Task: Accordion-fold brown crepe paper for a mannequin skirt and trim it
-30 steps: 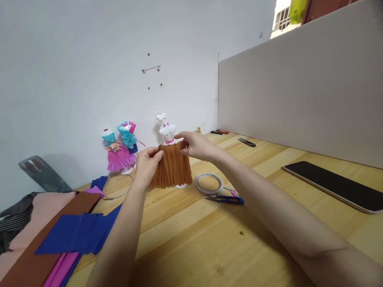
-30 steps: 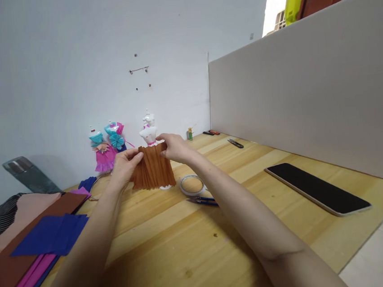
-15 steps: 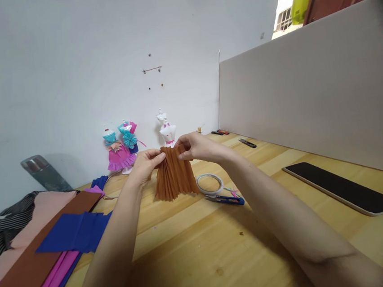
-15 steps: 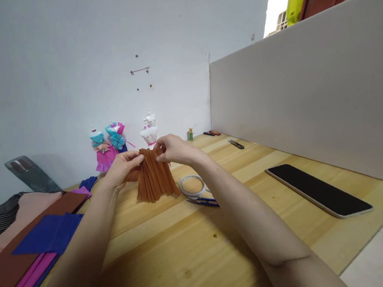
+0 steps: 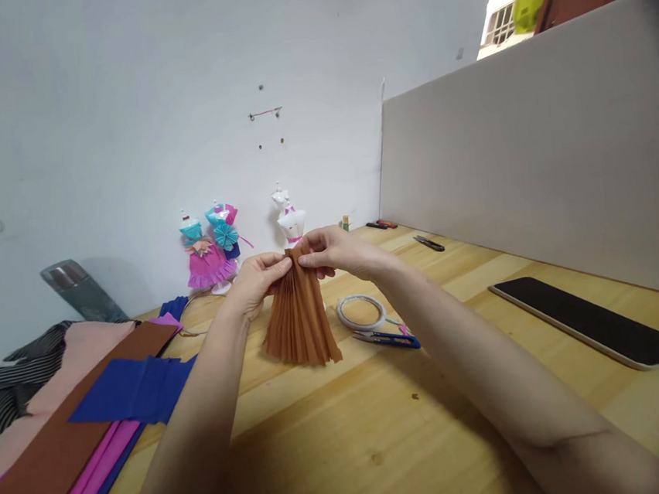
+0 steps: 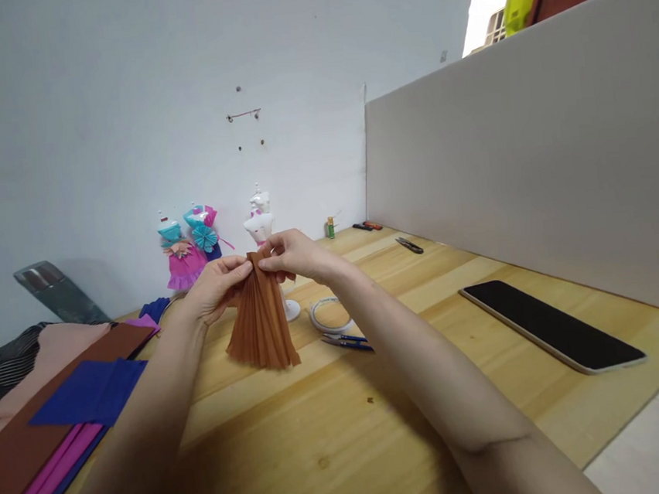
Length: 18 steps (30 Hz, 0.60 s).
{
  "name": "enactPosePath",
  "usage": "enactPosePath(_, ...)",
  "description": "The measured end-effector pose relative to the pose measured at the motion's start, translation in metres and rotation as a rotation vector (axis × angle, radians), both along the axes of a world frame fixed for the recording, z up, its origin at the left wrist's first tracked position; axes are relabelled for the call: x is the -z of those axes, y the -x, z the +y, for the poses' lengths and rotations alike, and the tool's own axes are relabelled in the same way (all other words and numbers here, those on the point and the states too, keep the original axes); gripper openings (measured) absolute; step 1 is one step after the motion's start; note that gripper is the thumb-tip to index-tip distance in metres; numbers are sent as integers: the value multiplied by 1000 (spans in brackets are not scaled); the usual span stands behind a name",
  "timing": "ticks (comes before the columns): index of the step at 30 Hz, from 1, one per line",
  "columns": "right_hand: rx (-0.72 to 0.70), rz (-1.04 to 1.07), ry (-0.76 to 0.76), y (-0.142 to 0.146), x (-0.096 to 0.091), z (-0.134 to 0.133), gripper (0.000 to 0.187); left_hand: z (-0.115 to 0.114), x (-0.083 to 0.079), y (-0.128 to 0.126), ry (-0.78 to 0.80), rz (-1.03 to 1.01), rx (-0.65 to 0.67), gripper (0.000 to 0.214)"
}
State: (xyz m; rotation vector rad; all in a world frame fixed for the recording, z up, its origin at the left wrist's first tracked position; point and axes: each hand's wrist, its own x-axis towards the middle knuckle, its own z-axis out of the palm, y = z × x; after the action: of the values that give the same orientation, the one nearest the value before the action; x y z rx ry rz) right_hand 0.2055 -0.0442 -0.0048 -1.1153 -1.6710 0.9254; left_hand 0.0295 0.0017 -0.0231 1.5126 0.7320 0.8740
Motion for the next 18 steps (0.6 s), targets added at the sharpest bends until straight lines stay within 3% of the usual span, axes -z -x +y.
enactPosePath(4,6,-21,66,-1,1,0,4,4,1,5,-50,70,-15,40)
enactPosePath(6,-24,-82,126,-2,1,-2,15,7,1,10,-75,115,-5,35)
enactPosePath(11,-271,-531,318,-4,7,-5,38,19,7,24,-371,529,155,22)
enactPosePath(14,-349,-768,420,-2,15,-2,29,25,17,26,-440,679,248,21)
enactPosePath(18,-301,-897,470,-1,22,4,10,29,23,29,-420,772,280,23)
